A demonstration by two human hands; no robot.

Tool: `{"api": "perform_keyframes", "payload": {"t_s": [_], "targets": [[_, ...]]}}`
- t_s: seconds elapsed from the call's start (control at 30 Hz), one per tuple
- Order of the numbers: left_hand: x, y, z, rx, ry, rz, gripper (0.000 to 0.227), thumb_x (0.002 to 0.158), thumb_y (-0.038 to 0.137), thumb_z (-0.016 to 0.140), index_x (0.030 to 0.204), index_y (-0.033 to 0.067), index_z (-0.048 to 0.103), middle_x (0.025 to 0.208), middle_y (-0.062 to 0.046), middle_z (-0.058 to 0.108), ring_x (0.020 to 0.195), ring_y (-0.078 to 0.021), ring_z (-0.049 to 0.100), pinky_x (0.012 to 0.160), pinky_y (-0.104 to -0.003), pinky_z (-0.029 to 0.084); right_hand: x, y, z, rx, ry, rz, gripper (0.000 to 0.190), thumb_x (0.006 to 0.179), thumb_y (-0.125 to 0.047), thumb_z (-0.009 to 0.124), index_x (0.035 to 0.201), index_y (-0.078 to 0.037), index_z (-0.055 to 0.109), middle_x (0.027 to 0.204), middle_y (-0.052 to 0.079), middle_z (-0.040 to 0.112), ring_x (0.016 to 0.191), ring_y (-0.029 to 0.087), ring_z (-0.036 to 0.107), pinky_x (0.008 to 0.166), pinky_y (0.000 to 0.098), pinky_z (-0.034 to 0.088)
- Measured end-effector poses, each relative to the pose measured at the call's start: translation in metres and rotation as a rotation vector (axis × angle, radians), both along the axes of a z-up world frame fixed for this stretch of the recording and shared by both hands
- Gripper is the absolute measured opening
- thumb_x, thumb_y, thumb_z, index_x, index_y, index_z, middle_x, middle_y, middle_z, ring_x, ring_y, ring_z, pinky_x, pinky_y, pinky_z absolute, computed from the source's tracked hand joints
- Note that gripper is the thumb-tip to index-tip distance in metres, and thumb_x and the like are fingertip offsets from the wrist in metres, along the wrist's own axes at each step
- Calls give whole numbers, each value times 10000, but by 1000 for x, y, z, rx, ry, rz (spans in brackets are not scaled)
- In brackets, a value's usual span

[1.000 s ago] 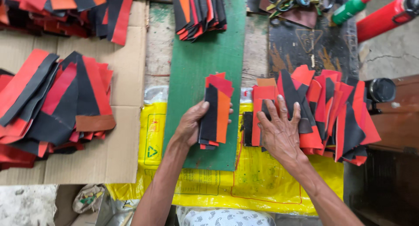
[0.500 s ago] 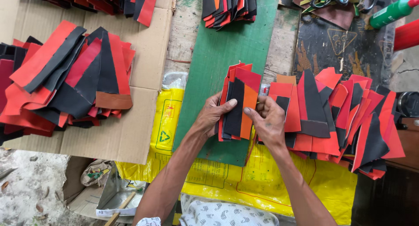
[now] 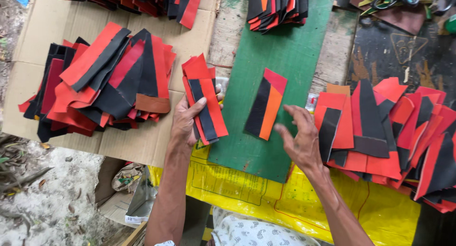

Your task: The person repeatedly picks up red and black shoe sole pieces, aligns them on a green board, and stacks them into piles. The hands handle the pieces one at a time, arranging and stacking them without using any visible tools.

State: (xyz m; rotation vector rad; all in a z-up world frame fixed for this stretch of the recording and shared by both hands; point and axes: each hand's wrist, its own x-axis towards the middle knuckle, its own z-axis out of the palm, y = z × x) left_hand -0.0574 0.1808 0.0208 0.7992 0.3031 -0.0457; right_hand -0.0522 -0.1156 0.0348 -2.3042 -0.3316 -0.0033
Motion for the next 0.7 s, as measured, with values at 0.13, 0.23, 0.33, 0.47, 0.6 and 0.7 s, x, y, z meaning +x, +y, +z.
{"api": "perform_keyframes", "payload": {"t_s": [0.13, 0.23, 0.33, 0.47, 0.6, 0.7], "targets": [[-21, 14, 6, -8, 59, -12, 432, 954, 31, 620, 1370, -38, 523, 1251, -215, 681, 1067, -293, 724, 913, -439, 633, -8, 17, 3, -173, -52, 131, 778, 624, -265, 922, 1318, -60, 637, 1429, 164, 489, 1241, 381, 434, 1022, 521, 340], [-33, 21, 9, 38, 59, 29, 458, 915, 12, 652, 1354, -31, 527, 1240, -212, 690, 1049, -258, 722, 917, -407, 627, 0, 35, -5, -126, -66, 173, 739, 678, -273, 911, 1339, -88, 638, 1458, 101, 494, 1195, 328, 464, 1063, 479, 372], [-40, 31, 11, 103, 78, 51, 457, 884, 12, 688, 1318, -20, 547, 1216, -195, 705, 1001, -211, 715, 885, -368, 618, 7, 54, -14, -86, -115, 183, 743, 695, -279, 918, 1347, -77, 623, 1415, 101, 507, 1218, 332, 465, 1068, 487, 366], [-48, 37, 13, 165, 158, 62, 405, 870, 40, 724, 1242, -28, 579, 1149, -180, 736, 909, -180, 703, 835, -348, 618, 13, 65, -17, -51, -97, 165, 826, 677, -298, 936, 1376, -44, 576, 1368, 118, 516, 1226, 339, 466, 1051, 486, 354], [-48, 34, 15, 273, 177, 26, 363, 877, 25, 718, 1212, -30, 590, 1101, -164, 746, 912, -157, 703, 832, -331, 619, 15, 48, -11, 6, -37, 192, 808, 707, -217, 893, 1418, -42, 553, 1449, 121, 526, 1313, 338, 482, 1133, 461, 381], [-40, 38, 16, 308, 180, 30, 363, 870, 13, 704, 1211, -20, 584, 1101, -157, 758, 901, -151, 705, 821, -322, 626, 17, 38, -8, 17, 33, 211, 752, 725, -179, 862, 1419, -83, 586, 1530, 89, 525, 1331, 323, 503, 1140, 421, 428]]}}
